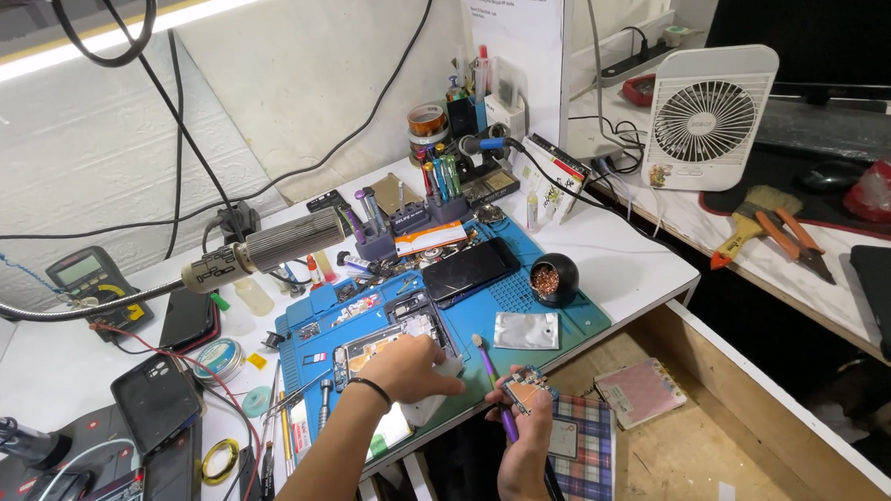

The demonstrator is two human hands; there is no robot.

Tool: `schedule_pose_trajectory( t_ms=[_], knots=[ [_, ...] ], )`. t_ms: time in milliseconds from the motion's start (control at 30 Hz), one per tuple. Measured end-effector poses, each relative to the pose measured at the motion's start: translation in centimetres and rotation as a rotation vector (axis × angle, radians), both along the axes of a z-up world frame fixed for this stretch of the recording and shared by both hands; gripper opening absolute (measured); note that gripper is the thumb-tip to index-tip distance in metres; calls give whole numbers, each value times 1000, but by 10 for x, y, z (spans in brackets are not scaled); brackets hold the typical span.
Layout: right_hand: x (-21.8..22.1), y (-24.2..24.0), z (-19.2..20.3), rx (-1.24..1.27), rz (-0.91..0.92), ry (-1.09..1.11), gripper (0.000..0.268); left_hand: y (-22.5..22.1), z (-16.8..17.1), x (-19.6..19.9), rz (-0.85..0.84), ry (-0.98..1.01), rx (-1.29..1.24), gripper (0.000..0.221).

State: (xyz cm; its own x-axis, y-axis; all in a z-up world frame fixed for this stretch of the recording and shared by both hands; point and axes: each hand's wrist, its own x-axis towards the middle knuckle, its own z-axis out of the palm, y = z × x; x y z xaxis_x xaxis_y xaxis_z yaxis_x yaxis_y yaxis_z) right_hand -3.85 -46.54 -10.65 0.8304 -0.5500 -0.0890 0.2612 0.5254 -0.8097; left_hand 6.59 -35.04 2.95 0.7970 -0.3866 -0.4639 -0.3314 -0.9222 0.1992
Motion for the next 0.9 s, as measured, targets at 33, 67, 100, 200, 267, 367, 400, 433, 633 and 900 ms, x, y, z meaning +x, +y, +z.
schedule_pose_trajectory(
  t_ms=[33,67,100,200,267,367,400,433,633,900],
  knots=[
    [1,0,-2,0,1,-1,64,0,0,0,1,-1,0,51],
    [1,0,-3,6,1,-3,65,0,0,0,3,3,-1,51],
    [2,0,-5,13,2,-5,66,0,0,-1,6,8,-2,51],
    [2,0,-6,30,4,-1,68,1,-4,1,-14,-10,10,48],
    [1,-1,-5,19,4,-3,67,3,-8,3,-14,-5,-2,49],
    [1,-2,-5,7,8,-10,66,4,-10,4,-16,0,-14,50],
    [2,-2,-6,6,10,-18,66,4,-9,4,-19,-1,-13,51],
    [2,-4,-9,6,15,-17,66,2,-5,1,-15,-1,-13,51],
    [16,-2,-42,112,47,-142,68,23,9,-19,-1,-51,-31,58],
    [4,-3,-7,-45,37,-53,77,137,41,-79,325,-362,-694,43]
  ],
)
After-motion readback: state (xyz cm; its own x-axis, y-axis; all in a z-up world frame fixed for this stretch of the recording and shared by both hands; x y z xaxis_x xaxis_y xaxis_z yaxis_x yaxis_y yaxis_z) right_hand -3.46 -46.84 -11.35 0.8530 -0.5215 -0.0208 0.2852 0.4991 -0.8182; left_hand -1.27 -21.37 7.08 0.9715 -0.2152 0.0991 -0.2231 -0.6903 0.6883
